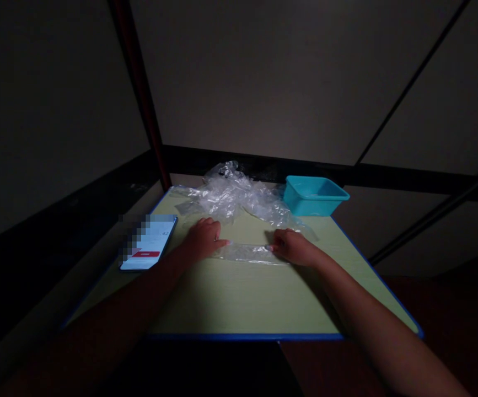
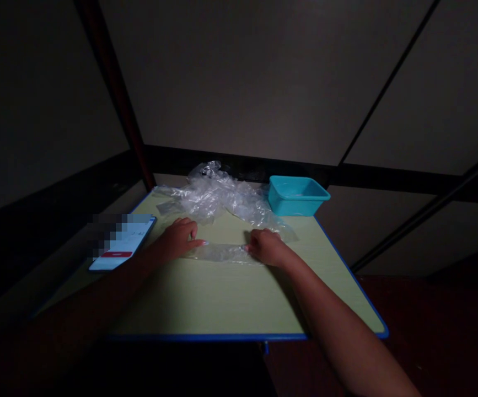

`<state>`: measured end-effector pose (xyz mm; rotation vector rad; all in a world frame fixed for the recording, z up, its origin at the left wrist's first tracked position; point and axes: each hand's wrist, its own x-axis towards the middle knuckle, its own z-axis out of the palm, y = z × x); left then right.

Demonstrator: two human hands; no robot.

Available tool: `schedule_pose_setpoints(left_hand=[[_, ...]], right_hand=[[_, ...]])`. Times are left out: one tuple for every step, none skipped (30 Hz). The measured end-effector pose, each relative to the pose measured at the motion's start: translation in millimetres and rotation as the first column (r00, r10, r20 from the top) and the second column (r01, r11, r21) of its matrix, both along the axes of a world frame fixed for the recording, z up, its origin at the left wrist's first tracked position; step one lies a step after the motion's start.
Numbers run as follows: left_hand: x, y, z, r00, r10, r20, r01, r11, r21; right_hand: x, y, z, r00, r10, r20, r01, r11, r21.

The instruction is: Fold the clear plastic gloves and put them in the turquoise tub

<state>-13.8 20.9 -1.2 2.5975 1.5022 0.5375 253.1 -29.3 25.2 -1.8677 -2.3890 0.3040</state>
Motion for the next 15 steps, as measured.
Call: schedule_pose_setpoints(left_hand=[[1, -1, 1.0, 1.000, 0.003, -0.016, -0.003, 1.000, -0.008], [1, -2, 1.7, 1.000, 0.007, -0.023, -0.007, 1.000, -0.019], [2, -3, 2.0, 1.000, 0.008, -0.019, -0.009, 0.999, -0.031], [2, -3, 2.3, 1.000, 0.009, -0.007, -0.009, 0.999, -0.040], [2, -3, 2.5, 1.000, 0.009, 0.012, -0.009, 0.999, -0.040], [2, -3, 2.9, 0.999, 0.007, 0.034, -0.006, 1.000, -0.028], [2, -3, 3.6, 0.998, 0.003, 0.055, -0.003, 1.000, -0.004], [2, -2, 4.5, 0.998, -0.007, 0.070, 0.005, 1.000, 0.026], [2, -2, 5.6, 0.997, -0.025, 0.077, 0.021, 0.998, 0.052], [1, -3, 6.8, 0.996, -0.047, 0.074, 0.042, 0.997, 0.065], [1, -3, 7.8, 0.995, -0.070, 0.065, 0.066, 0.996, 0.062], [1, -4, 8.5, 0.995, -0.091, 0.048, 0.088, 0.995, 0.046], [0, -5, 8.7, 0.994, -0.108, 0.024, 0.107, 0.994, 0.023], [0, -6, 8.4, 0.992, -0.124, -0.004, 0.124, 0.992, 0.001], [0, -7, 7.5, 0.990, -0.136, -0.033, 0.136, 0.991, -0.014]], right_hand=[[-1, 0, -1.7, 1.000, -0.008, -0.023, 0.009, 0.999, 0.035], [-2, 0, -3.9, 0.999, -0.009, -0.043, 0.013, 0.996, 0.090], [-4, -1, -6.2, 0.998, -0.001, -0.064, 0.011, 0.988, 0.153], [-7, -2, -8.5, 0.996, 0.025, -0.083, -0.007, 0.977, 0.211], [-10, -3, -10.5, 0.993, 0.071, -0.099, -0.044, 0.966, 0.254], [-14, -5, -12.1, 0.985, 0.127, -0.114, -0.091, 0.955, 0.282], [-18, -7, -13.3, 0.975, 0.185, -0.125, -0.140, 0.944, 0.299], [-22, -10, -14.0, 0.962, 0.240, -0.134, -0.190, 0.933, 0.306], [-25, -12, -14.4, 0.947, 0.288, -0.142, -0.234, 0.921, 0.310], [-28, -14, -14.7, 0.931, 0.332, -0.150, -0.274, 0.910, 0.311], [-31, -15, -15.0, 0.916, 0.369, -0.157, -0.309, 0.899, 0.309], [-32, -16, -15.4, 0.901, 0.401, -0.163, -0.341, 0.889, 0.306], [-33, -16, -16.0, 0.887, 0.429, -0.169, -0.368, 0.880, 0.301], [-34, -16, -16.6, 0.873, 0.455, -0.174, -0.395, 0.871, 0.293], [-34, -17, -17.3, 0.860, 0.478, -0.177, -0.421, 0.862, 0.282]])
